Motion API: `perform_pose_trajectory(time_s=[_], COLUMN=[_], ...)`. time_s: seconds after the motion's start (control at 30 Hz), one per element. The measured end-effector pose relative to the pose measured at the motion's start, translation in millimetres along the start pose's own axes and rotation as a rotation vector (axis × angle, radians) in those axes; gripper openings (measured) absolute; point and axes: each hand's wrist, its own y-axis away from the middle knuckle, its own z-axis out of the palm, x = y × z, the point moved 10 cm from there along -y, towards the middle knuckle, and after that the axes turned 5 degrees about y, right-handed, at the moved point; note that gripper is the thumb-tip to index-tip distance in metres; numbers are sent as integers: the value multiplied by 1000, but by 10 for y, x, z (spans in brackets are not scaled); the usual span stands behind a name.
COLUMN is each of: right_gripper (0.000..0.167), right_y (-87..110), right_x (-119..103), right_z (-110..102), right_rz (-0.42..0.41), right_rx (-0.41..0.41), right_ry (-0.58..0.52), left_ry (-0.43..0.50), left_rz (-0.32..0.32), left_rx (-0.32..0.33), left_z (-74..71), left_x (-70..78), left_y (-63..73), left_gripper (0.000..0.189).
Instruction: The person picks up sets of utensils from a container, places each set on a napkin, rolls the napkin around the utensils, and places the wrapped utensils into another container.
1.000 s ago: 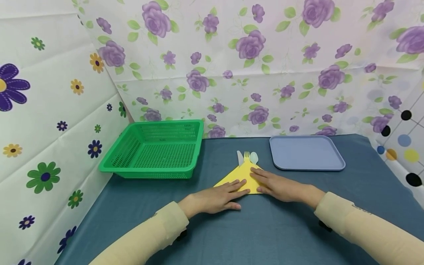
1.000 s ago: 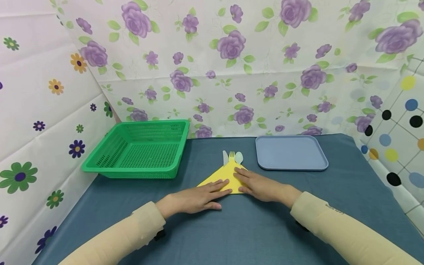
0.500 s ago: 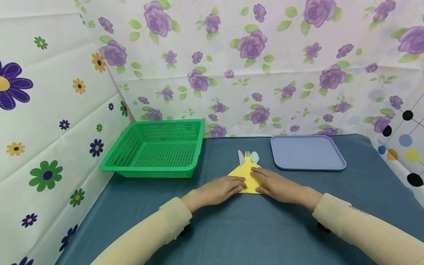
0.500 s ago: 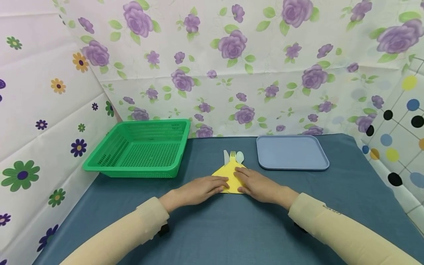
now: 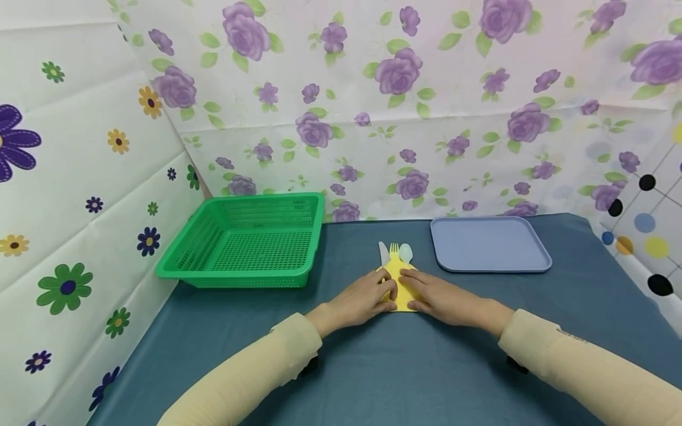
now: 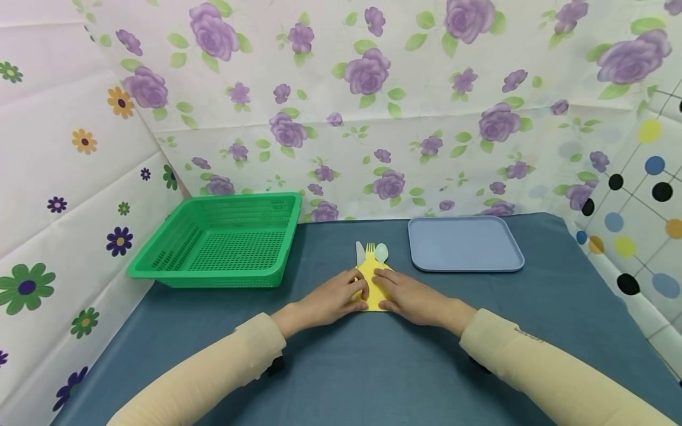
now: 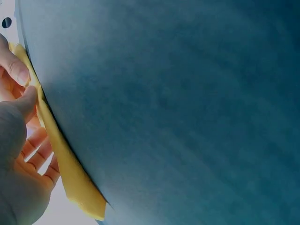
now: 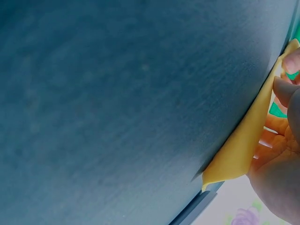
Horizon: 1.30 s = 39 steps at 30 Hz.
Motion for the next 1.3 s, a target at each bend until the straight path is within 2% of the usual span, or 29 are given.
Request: perform_pose_trajectory(time_s=[0.1,0.37,0.57,0.73,1.03,1.3], right_gripper=[62,62,62,63,65,65], right_y=[-4,-1,17,17,20,12], right_x=[2,24,34,33,16,10], right_z=[1,28,23,25,7,9], right_rz=[-4,2,1,-3,10,6], right_rx=[-1,-17,-19,-23,-32,-33], right_ry=[2,-9,-11,-12,-31,-35], left_ry=[14,50,0,-32,6,50], left_rz=[-32,-45,-42,-38,-129,-157], left_rx=[-10,-44,-82,-128,-256,-281], left_z=[14,23,35,56,121,127], left_x=[-45,-123,-160,-183,-334,-442], left_y=[11,78,157,240,413,552], left_gripper=[16,20,44,49,53,53])
